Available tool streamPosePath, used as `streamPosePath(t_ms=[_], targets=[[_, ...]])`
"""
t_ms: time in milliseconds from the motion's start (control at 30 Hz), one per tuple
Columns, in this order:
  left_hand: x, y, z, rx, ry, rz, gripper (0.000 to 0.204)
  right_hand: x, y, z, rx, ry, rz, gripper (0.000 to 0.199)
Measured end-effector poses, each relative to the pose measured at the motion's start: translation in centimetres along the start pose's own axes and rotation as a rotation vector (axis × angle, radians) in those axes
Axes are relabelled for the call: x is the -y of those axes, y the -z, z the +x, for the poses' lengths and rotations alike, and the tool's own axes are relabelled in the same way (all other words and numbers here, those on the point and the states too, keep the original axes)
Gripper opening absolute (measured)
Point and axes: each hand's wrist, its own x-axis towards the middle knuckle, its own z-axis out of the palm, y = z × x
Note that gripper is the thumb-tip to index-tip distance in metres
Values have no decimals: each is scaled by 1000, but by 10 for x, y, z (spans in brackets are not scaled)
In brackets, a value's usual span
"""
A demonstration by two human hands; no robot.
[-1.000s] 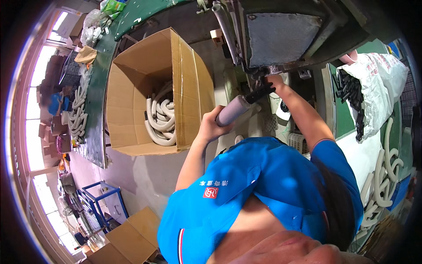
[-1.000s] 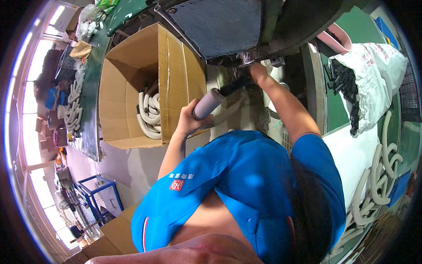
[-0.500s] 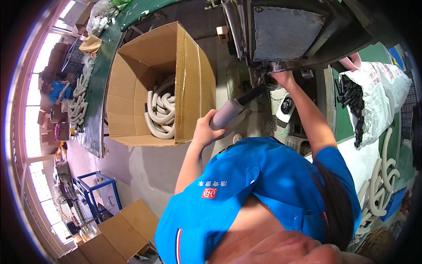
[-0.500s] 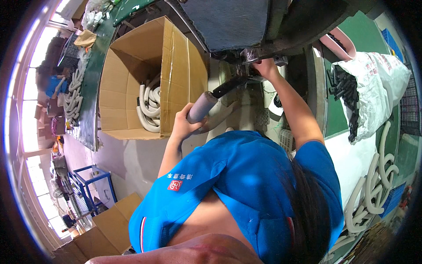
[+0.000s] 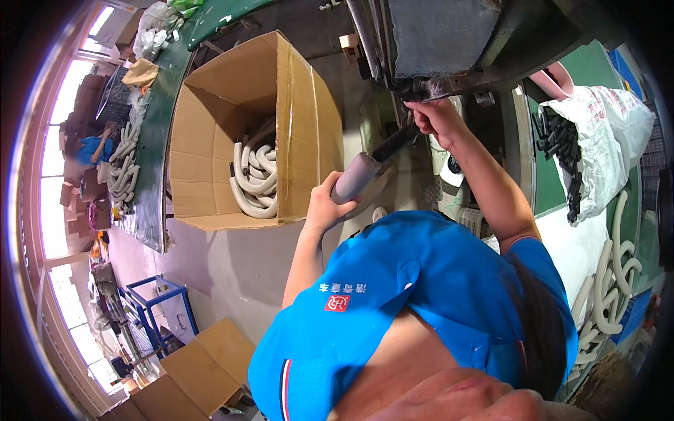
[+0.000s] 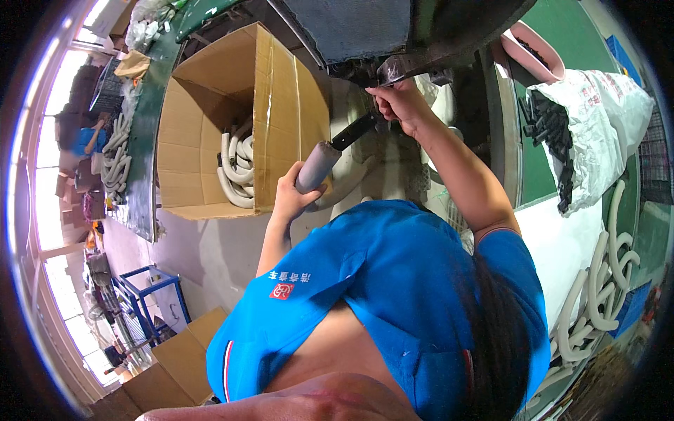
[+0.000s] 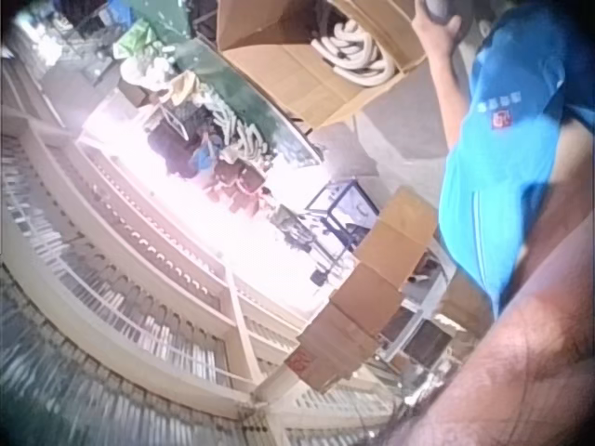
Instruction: The person repeatedly picks up a white foam tube and a black plastic connector, inserts the connector into the tube end, and places the assembled unit into a cardboard box. The process is repeated multiple times in a factory setting.
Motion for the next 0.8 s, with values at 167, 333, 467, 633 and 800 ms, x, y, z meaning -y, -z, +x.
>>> streamPosePath(t_ms=[167, 333, 467, 633, 800], targets=[[-1, -2, 3, 17, -8, 28, 46, -11, 23, -3, -79, 50, 292, 30], [-16, -9, 20, 98, -70, 25, 47, -2, -4, -52, -43, 128, -448, 47], [-27, -19, 59, 9, -232, 87, 48, -14, 22, -5, -360, 549, -877, 37], [-37, -19, 102, 42, -245, 179, 53, -33, 56, 51, -467, 791, -1158, 26], [-33, -12, 105, 94, -210, 198, 56, -37, 60, 48, -354, 707, -1271, 36]])
